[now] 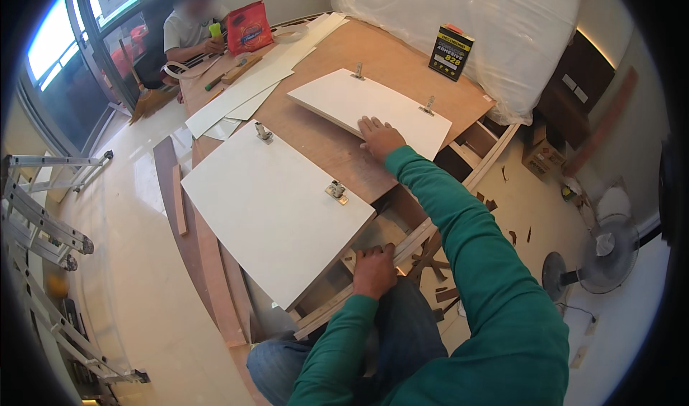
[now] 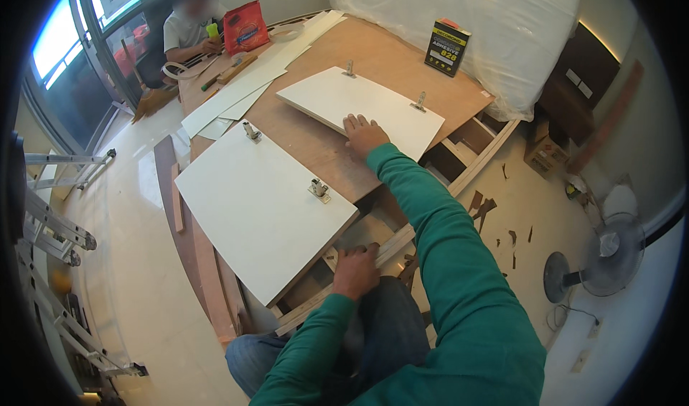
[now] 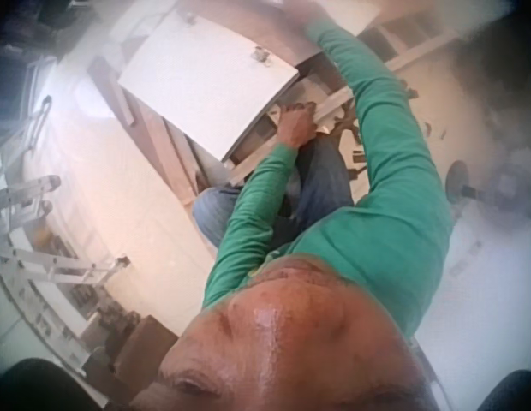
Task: The person assembles furniture by handling wooden panels and white cabinet doors, wiping surfaces with a cloth, and gathering wood trim pieces. They place trim pieces into a red bag and later retrieve a curved trim piece from a cabinet to fit onto a wooden frame.
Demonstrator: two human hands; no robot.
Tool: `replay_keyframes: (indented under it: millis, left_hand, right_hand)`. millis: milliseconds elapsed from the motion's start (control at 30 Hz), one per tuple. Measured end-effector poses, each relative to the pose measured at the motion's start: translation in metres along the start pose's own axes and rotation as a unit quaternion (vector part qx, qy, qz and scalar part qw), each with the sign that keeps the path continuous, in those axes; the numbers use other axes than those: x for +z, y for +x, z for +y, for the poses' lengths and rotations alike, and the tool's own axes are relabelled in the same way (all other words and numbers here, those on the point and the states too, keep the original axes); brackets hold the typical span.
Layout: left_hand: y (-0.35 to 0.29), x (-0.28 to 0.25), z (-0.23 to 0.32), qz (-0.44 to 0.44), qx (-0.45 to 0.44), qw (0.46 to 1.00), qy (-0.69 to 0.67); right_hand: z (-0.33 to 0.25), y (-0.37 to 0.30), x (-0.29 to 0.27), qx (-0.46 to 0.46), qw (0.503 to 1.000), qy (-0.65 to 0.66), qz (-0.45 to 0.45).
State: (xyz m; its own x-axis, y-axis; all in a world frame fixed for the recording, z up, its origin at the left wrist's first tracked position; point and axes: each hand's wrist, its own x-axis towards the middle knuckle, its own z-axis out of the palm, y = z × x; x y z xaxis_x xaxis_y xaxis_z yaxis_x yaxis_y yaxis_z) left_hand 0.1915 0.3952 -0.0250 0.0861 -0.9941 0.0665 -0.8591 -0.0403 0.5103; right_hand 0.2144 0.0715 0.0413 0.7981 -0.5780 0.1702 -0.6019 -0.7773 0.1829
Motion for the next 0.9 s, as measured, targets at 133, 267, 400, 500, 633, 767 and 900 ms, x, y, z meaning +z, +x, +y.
replay_keyframes:
  millis: [133, 267, 400, 500, 633, 767, 900]
  left_hand:
    - [0.000, -0.005, 0.001, -0.005, -0.001, 1.000, -0.007]
    - [-0.002, -0.007, 0.000, -0.014, -0.003, 1.000, 0.003]
    - [-0.001, -0.005, 0.000, -0.019, -0.003, 1.000, 0.010]
    - [0.001, 0.002, -0.003, -0.027, 0.000, 0.999, 0.039]
    - [-0.006, 0.008, -0.010, 0.002, 0.012, 1.000, 0.019]
    - [-0.030, -0.032, 0.010, 0.041, 0.026, 0.983, 0.175]
    - [-0.050, -0.137, 0.063, -0.339, -0.042, 0.925, 0.165]
  right_hand:
    - [0.000, -0.003, 0.018, 0.009, 1.000, -0.002, -0.002]
    - [0.000, -0.008, 0.035, 0.016, 1.000, 0.009, 0.009]
    - [0.004, -0.006, 0.026, 0.018, 0.999, 0.044, 0.007]
    - [-0.013, -0.018, -0.006, 0.016, 0.996, 0.036, 0.075]
    - [-0.082, -0.077, -0.055, -0.065, 0.923, 0.271, 0.266]
    - [-0.143, -0.142, -0.080, -0.280, 0.903, 0.300, 0.130]
    - [-0.181, -0.171, -0.065, -0.321, 0.898, 0.299, 0.041]
